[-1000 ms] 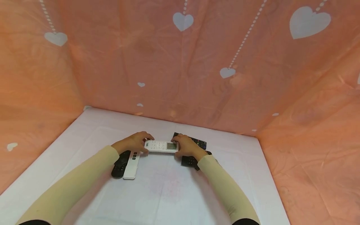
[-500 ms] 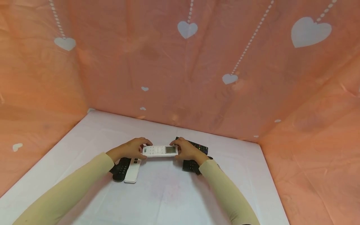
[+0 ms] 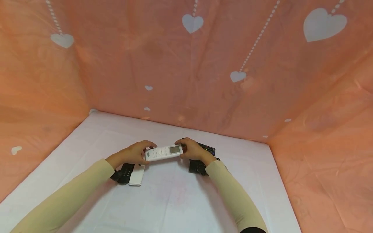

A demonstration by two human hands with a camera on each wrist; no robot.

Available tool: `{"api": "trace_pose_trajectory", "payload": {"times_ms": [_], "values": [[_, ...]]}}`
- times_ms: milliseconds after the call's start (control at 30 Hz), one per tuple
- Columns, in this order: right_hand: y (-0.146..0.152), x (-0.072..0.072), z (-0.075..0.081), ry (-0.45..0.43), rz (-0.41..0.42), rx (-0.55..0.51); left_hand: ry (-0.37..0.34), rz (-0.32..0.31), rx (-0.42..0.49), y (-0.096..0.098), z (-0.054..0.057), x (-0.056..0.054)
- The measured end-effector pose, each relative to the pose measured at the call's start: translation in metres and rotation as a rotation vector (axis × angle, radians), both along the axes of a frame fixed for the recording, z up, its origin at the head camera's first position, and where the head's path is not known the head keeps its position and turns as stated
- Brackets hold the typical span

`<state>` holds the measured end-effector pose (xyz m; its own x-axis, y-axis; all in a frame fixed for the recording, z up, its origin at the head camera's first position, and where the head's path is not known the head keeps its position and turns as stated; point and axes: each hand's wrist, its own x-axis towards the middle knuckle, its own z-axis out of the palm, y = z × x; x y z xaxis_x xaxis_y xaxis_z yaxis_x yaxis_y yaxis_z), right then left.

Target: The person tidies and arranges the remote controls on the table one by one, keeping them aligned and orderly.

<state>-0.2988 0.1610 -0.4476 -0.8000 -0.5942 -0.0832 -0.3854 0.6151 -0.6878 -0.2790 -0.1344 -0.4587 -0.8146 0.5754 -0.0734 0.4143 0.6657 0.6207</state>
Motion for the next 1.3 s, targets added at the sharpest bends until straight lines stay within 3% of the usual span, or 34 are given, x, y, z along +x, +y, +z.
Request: {"api": "trace_pose_trajectory", "payload": {"times_ms": [400, 700, 900, 1300], "values": [[-0.002, -0.006, 0.002, -0.013, -0.012, -0.012, -0.057, -0.050, 0.071, -0.006, 0.002, 0.010], [-0.005, -0.008, 0.002, -0.015, -0.021, -0.017, -0.102, -0.022, 0.050, -0.008, 0.005, 0.020], [-0.007, -0.007, 0.003, 0.020, -0.020, -0.005, -0.076, -0.027, 0.079, -0.007, 0.006, 0.022], [-0.011, -0.011, 0.001, -0.003, 0.022, 0.000, -0.098, 0.068, 0.117, 0.001, 0.000, 0.037]]}}
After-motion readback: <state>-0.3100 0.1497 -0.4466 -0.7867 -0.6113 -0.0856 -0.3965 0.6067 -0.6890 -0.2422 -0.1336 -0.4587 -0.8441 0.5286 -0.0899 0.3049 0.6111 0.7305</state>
